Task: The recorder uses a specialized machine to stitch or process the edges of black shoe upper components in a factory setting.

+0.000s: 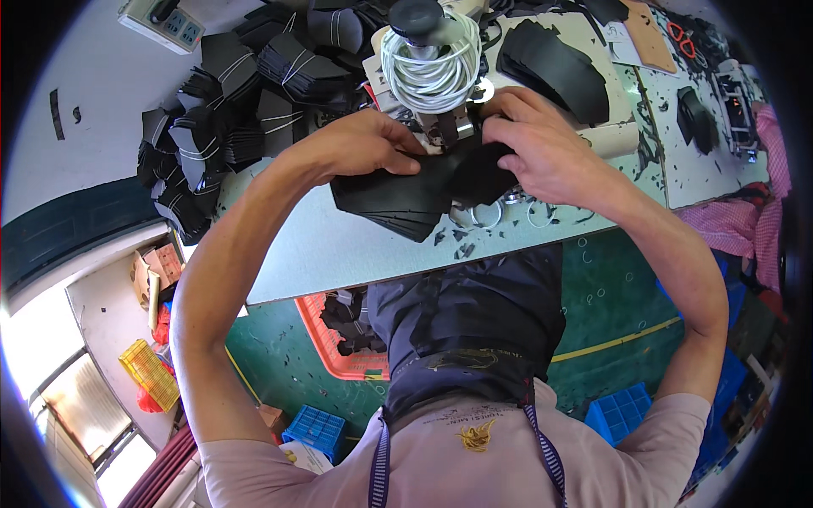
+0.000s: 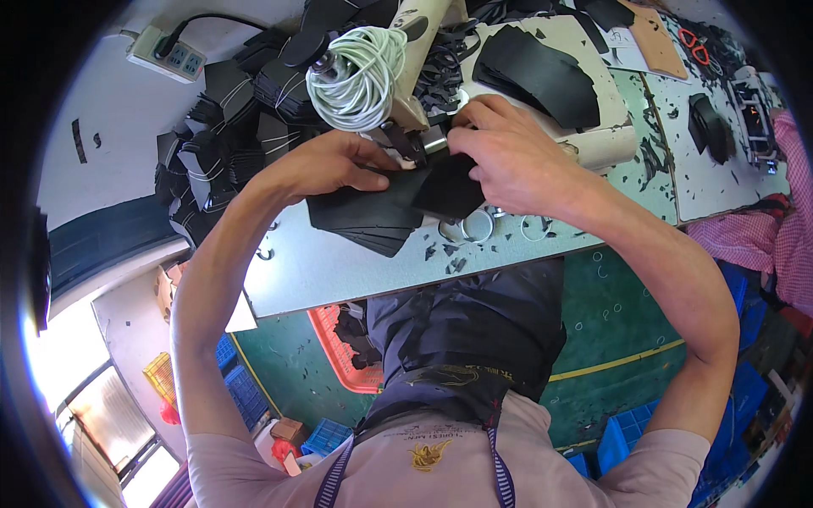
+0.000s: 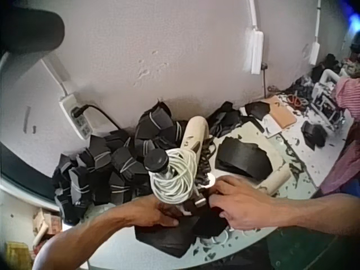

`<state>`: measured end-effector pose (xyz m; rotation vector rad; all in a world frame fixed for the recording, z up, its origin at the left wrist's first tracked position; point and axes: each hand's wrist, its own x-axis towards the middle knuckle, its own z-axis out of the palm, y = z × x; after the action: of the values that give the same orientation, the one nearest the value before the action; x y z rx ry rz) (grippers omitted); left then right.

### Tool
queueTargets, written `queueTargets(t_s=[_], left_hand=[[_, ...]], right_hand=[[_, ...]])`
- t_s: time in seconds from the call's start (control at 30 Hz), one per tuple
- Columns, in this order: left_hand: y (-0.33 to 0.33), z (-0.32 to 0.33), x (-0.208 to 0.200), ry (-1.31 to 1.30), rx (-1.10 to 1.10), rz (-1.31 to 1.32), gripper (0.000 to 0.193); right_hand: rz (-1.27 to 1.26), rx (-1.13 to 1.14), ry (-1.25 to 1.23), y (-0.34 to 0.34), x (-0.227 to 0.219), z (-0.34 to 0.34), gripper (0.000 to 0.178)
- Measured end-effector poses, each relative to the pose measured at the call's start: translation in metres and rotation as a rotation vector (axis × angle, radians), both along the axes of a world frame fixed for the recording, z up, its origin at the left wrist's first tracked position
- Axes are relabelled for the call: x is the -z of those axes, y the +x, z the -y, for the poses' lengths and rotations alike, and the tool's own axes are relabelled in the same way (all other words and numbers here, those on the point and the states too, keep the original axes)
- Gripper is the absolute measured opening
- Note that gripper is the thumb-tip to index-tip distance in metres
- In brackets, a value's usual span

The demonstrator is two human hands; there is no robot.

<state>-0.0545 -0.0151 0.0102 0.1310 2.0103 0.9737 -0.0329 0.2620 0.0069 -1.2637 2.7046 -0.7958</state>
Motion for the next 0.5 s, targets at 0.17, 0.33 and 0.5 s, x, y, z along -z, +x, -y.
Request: queueTargets(t_s=[0.17,0.33,0.5], left_hand=[[-0.006,-0.001,-0.012,-0.195,0.031,0.101,0.029],[0.0,-0.01,-0.008,-0.105,-0.022,-0.015,0.029],[-0.001,0.001,-0.007,-0.142,-0.038,0.029,0.032]], right_hand=[[0.373,0.152,0.176,-0.001,-0.012,-0.009,0.029],[0.019,-0.02,-0.051,-0.004,-0.001,-0.004,0.031],[0.257,0.112,0.093,0.0,-0.016,-0.012,0.03]])
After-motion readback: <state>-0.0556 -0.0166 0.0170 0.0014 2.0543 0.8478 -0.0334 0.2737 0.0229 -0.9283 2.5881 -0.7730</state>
